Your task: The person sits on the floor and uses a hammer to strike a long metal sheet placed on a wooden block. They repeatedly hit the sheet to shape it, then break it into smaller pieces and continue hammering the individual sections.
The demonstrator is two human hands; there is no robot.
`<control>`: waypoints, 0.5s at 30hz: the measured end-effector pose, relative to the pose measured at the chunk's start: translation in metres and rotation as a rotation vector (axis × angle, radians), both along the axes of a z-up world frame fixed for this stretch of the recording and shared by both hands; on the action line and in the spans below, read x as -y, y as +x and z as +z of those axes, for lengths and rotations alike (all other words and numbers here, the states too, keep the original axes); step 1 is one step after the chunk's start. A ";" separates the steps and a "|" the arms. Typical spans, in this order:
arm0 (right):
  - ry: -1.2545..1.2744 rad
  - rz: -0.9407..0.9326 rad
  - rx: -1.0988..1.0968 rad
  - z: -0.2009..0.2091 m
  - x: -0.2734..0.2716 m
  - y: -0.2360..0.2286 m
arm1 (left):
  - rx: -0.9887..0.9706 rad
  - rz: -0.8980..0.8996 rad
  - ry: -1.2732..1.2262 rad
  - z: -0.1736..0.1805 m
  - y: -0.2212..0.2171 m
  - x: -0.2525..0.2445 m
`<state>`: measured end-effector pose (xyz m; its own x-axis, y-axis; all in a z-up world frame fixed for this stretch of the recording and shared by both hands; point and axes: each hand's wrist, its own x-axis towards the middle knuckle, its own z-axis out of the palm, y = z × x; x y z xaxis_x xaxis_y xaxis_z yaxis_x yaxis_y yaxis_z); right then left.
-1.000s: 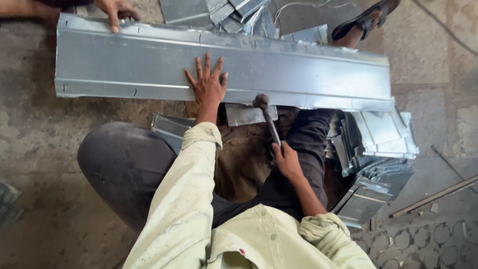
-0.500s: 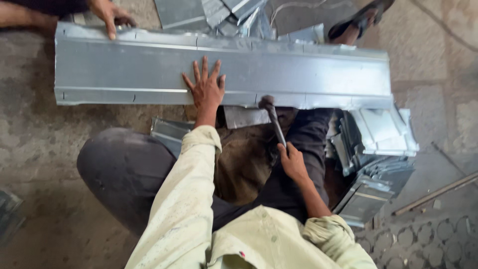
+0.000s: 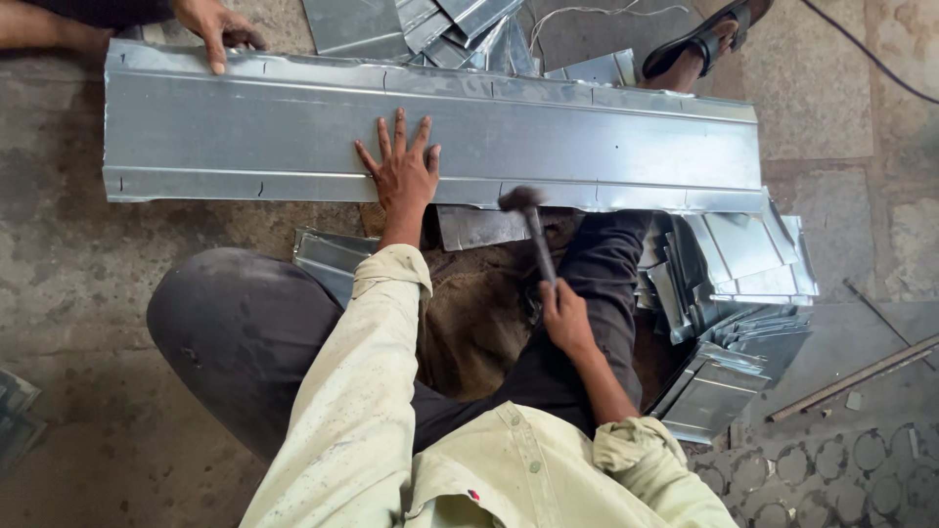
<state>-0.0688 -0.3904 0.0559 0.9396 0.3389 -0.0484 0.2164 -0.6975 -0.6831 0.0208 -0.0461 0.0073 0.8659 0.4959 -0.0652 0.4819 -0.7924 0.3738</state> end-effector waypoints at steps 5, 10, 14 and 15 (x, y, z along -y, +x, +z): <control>0.246 -0.139 -0.144 0.035 0.003 -0.005 | 0.053 -0.008 0.043 0.004 0.006 -0.007; 0.386 -0.298 -0.631 0.028 0.006 -0.031 | -0.012 0.015 0.019 0.011 0.003 -0.001; 0.171 -0.242 -0.624 0.023 0.007 -0.039 | 0.008 0.022 0.047 0.006 0.008 0.009; 0.158 -0.216 -0.570 0.025 0.006 -0.039 | 0.000 0.022 0.053 0.005 0.008 0.013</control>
